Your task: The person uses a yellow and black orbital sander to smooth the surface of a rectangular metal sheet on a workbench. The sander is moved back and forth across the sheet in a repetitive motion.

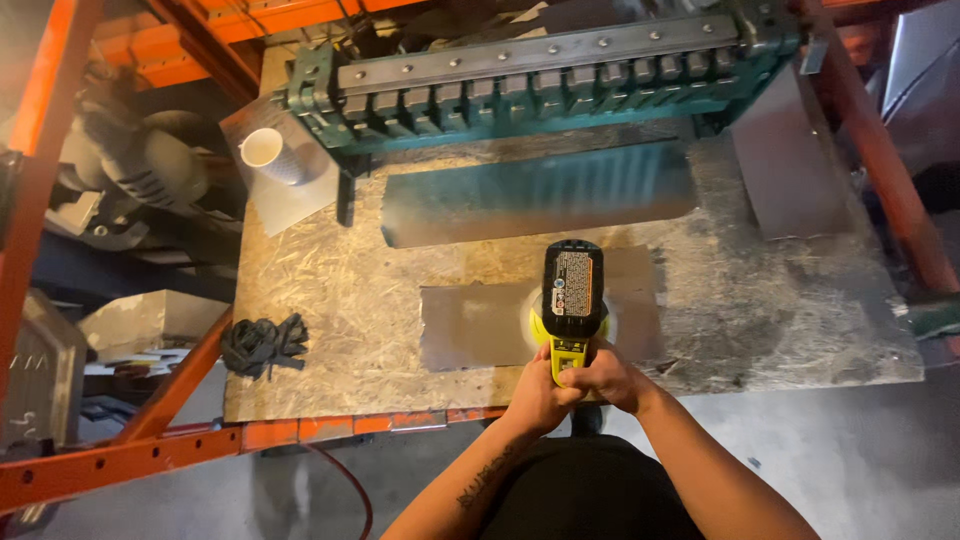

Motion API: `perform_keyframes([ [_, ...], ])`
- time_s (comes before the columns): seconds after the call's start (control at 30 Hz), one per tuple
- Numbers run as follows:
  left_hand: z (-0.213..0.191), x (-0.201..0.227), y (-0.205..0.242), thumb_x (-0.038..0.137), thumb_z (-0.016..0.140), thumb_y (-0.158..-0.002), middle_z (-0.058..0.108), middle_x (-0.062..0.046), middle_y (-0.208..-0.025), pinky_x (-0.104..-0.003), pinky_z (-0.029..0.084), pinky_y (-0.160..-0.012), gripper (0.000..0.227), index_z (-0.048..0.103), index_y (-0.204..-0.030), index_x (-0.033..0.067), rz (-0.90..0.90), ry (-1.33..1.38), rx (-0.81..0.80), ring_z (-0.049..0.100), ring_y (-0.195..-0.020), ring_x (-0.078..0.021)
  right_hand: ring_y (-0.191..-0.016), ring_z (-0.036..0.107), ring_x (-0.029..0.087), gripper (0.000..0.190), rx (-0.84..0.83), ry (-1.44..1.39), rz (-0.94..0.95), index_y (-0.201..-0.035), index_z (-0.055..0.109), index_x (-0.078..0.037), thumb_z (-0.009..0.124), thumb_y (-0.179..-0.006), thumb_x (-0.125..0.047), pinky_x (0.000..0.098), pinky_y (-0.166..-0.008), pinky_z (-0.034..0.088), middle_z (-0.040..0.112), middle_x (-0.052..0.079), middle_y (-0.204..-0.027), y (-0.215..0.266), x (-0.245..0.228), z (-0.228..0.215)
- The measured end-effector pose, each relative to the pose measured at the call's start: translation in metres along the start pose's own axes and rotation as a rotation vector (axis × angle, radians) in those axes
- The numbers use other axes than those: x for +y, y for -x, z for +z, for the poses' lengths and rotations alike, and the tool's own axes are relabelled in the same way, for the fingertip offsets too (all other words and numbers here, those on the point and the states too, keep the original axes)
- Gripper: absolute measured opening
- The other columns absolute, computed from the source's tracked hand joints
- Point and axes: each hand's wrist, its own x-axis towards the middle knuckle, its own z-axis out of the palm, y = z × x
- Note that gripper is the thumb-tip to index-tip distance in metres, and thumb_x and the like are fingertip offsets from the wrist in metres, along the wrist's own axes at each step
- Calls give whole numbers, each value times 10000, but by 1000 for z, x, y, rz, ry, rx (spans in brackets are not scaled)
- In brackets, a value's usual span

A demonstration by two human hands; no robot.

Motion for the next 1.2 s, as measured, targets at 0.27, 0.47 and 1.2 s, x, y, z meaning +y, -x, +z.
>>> perform_keyframes([
  [0.27,-52,-11,25,166,751,-909,667,-131,-744,-349,584,-785,170,651,-931,31,18,24,77,704,-735,-269,-542,567,202,309,-29,63,29,-985,766,132,777,-682,192,361,-478,508,658,167,-624,-21,3,57],
  [0.47,-89,-19,38,148,795,-874,673,-83,-728,-297,572,-765,144,673,-901,76,40,38,144,699,-720,-219,-510,534,169,73,-162,89,46,-717,734,81,765,-721,147,306,-489,472,584,119,-533,-29,-28,115],
  [1.2,-131,42,62,99,824,-762,613,-51,-679,-277,559,-776,225,601,-751,75,-128,495,198,629,-652,-153,-596,445,137,69,-523,-139,512,-940,606,165,648,-918,115,185,-545,350,409,93,-611,-59,5,113],
])
